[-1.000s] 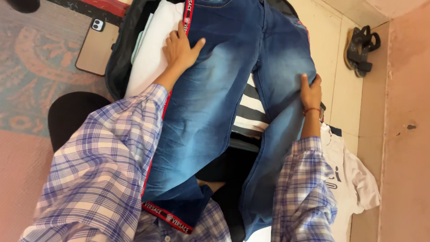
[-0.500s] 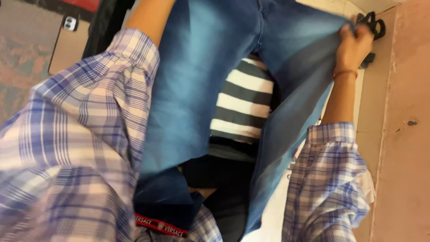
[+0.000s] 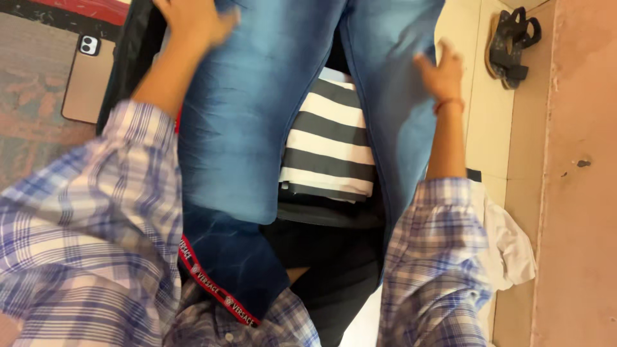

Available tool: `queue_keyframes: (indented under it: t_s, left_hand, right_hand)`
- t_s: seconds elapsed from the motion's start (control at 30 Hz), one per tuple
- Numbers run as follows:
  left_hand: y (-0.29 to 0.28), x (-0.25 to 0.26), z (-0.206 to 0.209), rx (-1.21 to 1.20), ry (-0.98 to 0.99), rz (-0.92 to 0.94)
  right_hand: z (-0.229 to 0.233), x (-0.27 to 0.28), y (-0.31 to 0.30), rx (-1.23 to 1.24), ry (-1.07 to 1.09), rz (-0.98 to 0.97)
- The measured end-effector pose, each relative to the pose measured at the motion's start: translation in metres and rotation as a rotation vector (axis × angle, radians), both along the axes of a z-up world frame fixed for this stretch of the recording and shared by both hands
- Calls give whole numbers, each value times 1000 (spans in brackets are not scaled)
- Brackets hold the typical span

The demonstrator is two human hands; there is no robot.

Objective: The person packs a suitcase by placing folded garments inside and then folding a pair of jeans by hand before laying them on top of the other clothes.

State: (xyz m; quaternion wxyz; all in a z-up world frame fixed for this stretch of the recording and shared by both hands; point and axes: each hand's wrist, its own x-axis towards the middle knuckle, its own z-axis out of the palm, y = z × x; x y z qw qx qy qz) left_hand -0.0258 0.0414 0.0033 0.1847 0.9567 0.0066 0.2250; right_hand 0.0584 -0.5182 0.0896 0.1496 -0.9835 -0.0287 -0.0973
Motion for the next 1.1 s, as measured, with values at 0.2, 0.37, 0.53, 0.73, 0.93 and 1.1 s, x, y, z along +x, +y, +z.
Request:
queue_keyframes:
  t_s: [0.2,0.37,0.53,0.73,0.93,1.1]
  left_hand:
    - [-31,-136,-13,16,413,-78]
    - [-43,-264,47,-12,192,-116]
    - [-48,-338,103,-42,49,-184]
    - [-36,-350,96,-99,-64,-294]
    - [-39,-353,95,-163,-132,-313]
    - [-34,-359,95,-285,-185,-265]
  right_hand:
    - [-9,-143,37,227,13,157]
    - [16,-259,55,442,103,-64]
    - [-8,-356,44,452,32,-124]
    - [-46,-430,48,353,-143,-291]
    - [22,-466,95,237,-238,-437]
    - [49,-505,148,39,-105,-355]
